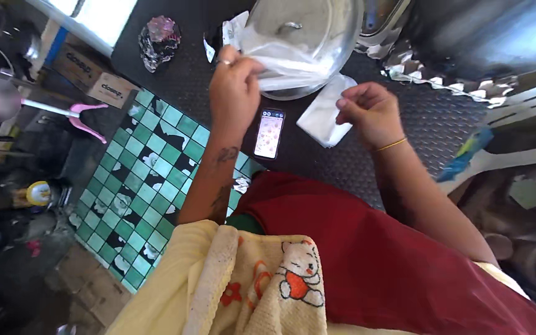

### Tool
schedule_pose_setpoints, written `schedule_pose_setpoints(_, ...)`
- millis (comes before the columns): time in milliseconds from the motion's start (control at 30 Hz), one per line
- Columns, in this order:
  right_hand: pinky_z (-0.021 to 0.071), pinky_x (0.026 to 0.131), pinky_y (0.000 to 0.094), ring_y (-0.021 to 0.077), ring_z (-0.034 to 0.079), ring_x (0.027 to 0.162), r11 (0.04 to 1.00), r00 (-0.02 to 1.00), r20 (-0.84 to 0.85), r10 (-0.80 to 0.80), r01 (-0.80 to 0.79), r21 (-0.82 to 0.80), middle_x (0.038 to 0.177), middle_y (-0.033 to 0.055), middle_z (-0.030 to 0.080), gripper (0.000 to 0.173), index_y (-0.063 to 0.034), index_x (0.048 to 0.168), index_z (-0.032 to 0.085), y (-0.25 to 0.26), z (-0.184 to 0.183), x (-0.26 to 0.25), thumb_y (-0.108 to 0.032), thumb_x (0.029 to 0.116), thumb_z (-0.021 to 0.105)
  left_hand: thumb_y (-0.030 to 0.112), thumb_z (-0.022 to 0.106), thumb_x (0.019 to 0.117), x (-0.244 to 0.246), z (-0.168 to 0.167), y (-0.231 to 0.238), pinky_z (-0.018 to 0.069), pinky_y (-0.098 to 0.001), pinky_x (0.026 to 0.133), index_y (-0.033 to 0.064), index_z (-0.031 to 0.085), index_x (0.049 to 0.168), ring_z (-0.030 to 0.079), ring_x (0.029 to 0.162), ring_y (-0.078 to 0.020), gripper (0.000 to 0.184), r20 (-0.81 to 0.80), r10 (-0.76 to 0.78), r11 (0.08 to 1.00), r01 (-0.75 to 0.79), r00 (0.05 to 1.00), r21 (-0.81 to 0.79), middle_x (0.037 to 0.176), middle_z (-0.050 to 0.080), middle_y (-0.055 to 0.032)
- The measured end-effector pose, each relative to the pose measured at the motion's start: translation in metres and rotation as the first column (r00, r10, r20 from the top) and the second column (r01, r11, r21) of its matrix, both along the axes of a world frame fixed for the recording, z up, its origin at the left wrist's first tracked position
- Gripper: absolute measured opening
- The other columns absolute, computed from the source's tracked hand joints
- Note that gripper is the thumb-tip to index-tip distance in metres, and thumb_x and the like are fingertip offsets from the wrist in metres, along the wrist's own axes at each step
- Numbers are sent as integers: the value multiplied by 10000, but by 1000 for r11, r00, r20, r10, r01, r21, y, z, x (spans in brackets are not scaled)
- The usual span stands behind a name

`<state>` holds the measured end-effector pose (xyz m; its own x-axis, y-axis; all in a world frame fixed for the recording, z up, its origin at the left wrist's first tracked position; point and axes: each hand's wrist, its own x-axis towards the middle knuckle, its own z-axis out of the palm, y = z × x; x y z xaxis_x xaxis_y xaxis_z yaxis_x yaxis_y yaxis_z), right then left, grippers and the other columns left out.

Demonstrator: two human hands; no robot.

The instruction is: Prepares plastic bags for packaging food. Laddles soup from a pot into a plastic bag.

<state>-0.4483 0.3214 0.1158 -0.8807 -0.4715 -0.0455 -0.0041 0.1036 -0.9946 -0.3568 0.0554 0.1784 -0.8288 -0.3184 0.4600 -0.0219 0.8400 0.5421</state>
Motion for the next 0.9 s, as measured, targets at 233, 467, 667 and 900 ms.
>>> schedule_pose_setpoints(233, 520, 998, 510, 403, 629, 1161, 811, 959, -86, 270, -178, 557, 1316, 307, 589, 328, 43, 1290, 646, -71, -78, 7, -28, 1005, 498, -7, 544, 922, 62, -29, -117, 424, -513, 1135, 5, 633, 1351, 517, 1381, -338, 439, 432, 360, 922, -387, 827, -27, 1502, 522, -197)
schedule_pose_setpoints(467, 462, 1087, 561, 475, 472, 1365, 656, 953, -93, 288, -126, 744, 1514, 315, 410, 362, -51, 1331, 652, -117, -104, 13, -30, 990, 532, -21, 517, 918, 91, -47, -181, 403, -544, 1141, 23, 602, 1397, 442, 1450, -339, 488, 630, 495, 823, -554, 598, -121, 1665, 301, -140)
schedule_pose_setpoints(667, 484, 1026, 620, 530, 425, 1377, 557, 933, -112, 343, -106, 824, 1609, 303, 280, 459, -136, 1394, 630, -138, -116, 7, -5, 963, 543, -11, 521, 916, 68, -47, -214, 376, -517, 1170, 32, 564, 1441, 406, 1476, -324, 528, 607, 449, 847, -529, 655, -56, 1661, 310, -145)
schedule_pose_setpoints(900, 489, 978, 630, 530, 467, 1327, 569, 920, -271, 282, 68, 820, 1535, 301, 405, 408, -100, 1320, 673, -142, -113, 18, -22, 939, 551, -18, 531, 901, 41, -56, -236, 377, -491, 1181, 23, 575, 1427, 409, 1478, -310, 529, 574, 373, 894, -447, 729, -14, 1642, 343, -158)
